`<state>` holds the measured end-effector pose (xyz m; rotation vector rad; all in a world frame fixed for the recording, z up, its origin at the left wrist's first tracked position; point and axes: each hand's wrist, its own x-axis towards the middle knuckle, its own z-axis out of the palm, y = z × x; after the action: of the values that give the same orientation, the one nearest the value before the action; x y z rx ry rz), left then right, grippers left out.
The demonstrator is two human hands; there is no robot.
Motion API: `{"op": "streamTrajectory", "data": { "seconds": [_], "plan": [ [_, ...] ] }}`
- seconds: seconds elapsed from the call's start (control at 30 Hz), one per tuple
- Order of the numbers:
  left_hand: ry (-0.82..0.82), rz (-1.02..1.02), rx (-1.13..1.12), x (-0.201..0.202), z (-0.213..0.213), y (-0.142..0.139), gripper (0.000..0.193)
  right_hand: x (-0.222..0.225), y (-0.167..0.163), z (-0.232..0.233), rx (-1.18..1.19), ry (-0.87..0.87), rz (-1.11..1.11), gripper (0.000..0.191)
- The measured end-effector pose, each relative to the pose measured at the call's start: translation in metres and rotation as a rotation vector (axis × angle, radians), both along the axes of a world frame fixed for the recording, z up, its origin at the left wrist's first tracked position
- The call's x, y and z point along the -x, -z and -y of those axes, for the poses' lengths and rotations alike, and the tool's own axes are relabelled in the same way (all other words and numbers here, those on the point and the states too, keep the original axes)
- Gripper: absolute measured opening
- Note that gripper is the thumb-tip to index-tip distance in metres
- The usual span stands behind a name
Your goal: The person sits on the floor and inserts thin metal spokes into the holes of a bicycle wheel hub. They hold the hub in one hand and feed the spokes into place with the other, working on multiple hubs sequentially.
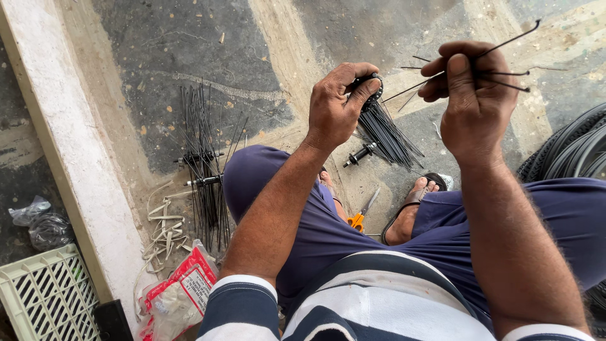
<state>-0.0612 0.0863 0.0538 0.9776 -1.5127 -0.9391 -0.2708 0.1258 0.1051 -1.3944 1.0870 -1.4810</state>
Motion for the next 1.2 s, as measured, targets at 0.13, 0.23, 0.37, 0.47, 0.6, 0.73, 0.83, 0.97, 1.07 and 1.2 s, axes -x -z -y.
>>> {"op": "streamTrajectory", "data": {
  "seconds": [0.13,0.23,0.37,0.47,0.6,0.73,0.83,0.97,1.07,1.2],
  "plan": [
    [-0.007,0.069,0.019,0.0,0.0,0.0,0.018,-0.004,-0.001,0.005,0.015,-0.025,0.019,0.016],
    [0.003,0.072,0.019,0.001,0.001,0.0,0.018,-0.008,0.002,0.011,0.006,-0.025,0.002,0.017],
    [0.023,0.044,-0.021,0.001,0.001,0.0,0.018,-0.009,0.003,0.011,-0.027,-0.023,0.002,0.017],
    [0.023,0.04,-0.019,0.001,0.002,-0.001,0.018,-0.009,0.001,0.012,0.003,-0.011,-0.113,0.018],
    [0.016,0.042,-0.02,0.0,0.002,-0.001,0.019,-0.012,-0.002,0.014,0.001,-0.014,-0.156,0.019],
    [0.005,0.072,-0.003,0.0,0.002,0.0,0.02,-0.015,-0.005,0.014,-0.04,0.024,-0.593,0.03],
    [-0.028,0.099,-0.007,-0.001,0.003,0.0,0.021,-0.011,-0.009,0.014,-0.083,0.113,-0.753,0.036],
    [-0.092,0.196,0.036,-0.002,0.004,0.001,0.021,0.002,-0.018,0.012,-0.12,0.121,-0.497,0.037],
    [-0.1,0.213,0.047,0.0,0.005,0.002,0.02,0.015,-0.03,0.012,-0.007,-0.072,-0.236,0.025],
    [-0.1,0.237,0.057,0.001,0.005,0.004,0.019,0.022,-0.043,0.011,0.015,-0.13,-0.159,0.019]
  ]
}}
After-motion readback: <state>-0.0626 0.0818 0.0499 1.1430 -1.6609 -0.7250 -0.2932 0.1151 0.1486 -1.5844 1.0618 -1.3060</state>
